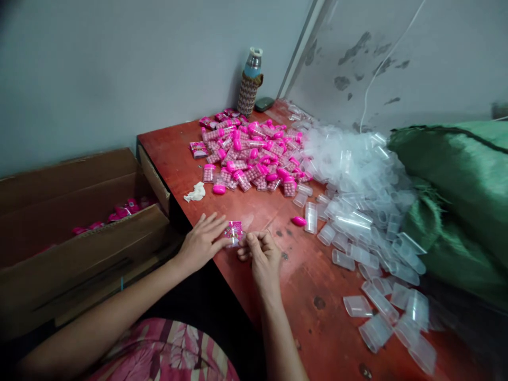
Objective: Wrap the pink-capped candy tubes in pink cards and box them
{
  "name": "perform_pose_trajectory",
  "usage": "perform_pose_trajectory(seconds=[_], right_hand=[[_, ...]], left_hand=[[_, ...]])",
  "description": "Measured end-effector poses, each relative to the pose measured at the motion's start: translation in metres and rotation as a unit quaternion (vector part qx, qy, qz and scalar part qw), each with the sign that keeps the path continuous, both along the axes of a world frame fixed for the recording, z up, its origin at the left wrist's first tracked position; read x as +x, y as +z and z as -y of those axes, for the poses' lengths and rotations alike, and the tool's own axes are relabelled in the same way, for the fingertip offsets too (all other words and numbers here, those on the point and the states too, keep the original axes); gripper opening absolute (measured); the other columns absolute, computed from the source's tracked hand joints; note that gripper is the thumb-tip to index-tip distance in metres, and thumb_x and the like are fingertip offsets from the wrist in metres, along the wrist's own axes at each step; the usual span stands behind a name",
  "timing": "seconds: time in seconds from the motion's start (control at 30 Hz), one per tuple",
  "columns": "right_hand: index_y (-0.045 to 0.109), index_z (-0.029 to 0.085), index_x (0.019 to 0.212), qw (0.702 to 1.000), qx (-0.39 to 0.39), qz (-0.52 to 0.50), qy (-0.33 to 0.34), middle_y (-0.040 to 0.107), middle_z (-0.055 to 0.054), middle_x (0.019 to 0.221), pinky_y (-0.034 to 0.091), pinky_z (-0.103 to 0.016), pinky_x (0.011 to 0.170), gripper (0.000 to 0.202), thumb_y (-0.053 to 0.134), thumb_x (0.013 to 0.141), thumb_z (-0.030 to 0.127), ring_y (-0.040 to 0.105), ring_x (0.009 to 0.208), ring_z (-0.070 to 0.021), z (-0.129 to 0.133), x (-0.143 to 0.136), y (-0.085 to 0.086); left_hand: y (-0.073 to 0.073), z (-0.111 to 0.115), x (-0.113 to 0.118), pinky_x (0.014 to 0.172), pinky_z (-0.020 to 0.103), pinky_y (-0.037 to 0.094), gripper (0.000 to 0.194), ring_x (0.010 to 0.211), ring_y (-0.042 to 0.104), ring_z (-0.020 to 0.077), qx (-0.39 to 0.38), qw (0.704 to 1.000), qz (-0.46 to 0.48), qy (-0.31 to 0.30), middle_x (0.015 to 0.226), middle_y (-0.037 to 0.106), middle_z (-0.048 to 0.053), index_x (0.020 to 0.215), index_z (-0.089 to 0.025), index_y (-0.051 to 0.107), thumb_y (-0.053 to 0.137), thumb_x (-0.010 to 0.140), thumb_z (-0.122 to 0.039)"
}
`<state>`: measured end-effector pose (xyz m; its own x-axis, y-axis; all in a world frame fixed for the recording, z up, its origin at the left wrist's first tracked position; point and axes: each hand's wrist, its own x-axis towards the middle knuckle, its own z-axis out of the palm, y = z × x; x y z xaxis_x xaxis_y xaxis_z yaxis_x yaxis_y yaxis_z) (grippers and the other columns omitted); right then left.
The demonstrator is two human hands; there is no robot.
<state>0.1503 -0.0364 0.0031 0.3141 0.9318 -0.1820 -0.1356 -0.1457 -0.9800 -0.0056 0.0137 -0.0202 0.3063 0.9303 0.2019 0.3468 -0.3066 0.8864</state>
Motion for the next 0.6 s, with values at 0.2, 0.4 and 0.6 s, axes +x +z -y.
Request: perform_pose_trajectory(seconds=[0.2,0.4,0.6], right_hand=[[0.054,0.017,0.072,0.999,-0.031,0.019,-0.004,0.06,0.001,0.06,0.042,-0.021,0.042,0.023,0.061,0.073,0.039,0.055,0.046,-0.0104,0.001,0.002,0.0],[0.056,0.019,0.075,0.991,-0.014,0.131,-0.003,0.06,0.001,0.06,0.044,-0.023,0.046,0.02,0.058,0.075,0.039,0.056,0.05,-0.0125,-0.004,0.007,-0.002],[0.057,0.018,0.091,0.993,0.012,0.117,0.0,0.066,-0.005,0.081,0.047,-0.029,0.062,0.03,0.065,0.068,0.036,0.062,0.073,-0.018,-0.014,0.004,-0.006]], left_hand=[[-0.019,0.0,0.019,0.105,0.05,0.007,0.026,0.124,0.034,0.0254,0.099,0.987,-0.128,-0.006,0.117,0.058,0.005,0.103,-0.025,0.063,0.05,0.081,-0.027],[-0.02,-0.001,0.018,0.104,0.05,0.01,0.023,0.119,0.041,0.0251,0.069,0.997,-0.037,-0.002,0.108,0.063,0.006,0.097,-0.025,0.065,0.05,0.08,-0.022],[-0.013,0.004,0.012,0.104,0.047,0.014,0.019,0.112,0.048,0.0232,0.01,0.996,0.082,-0.017,0.107,0.064,0.005,0.09,-0.027,0.068,0.056,0.076,-0.022]])
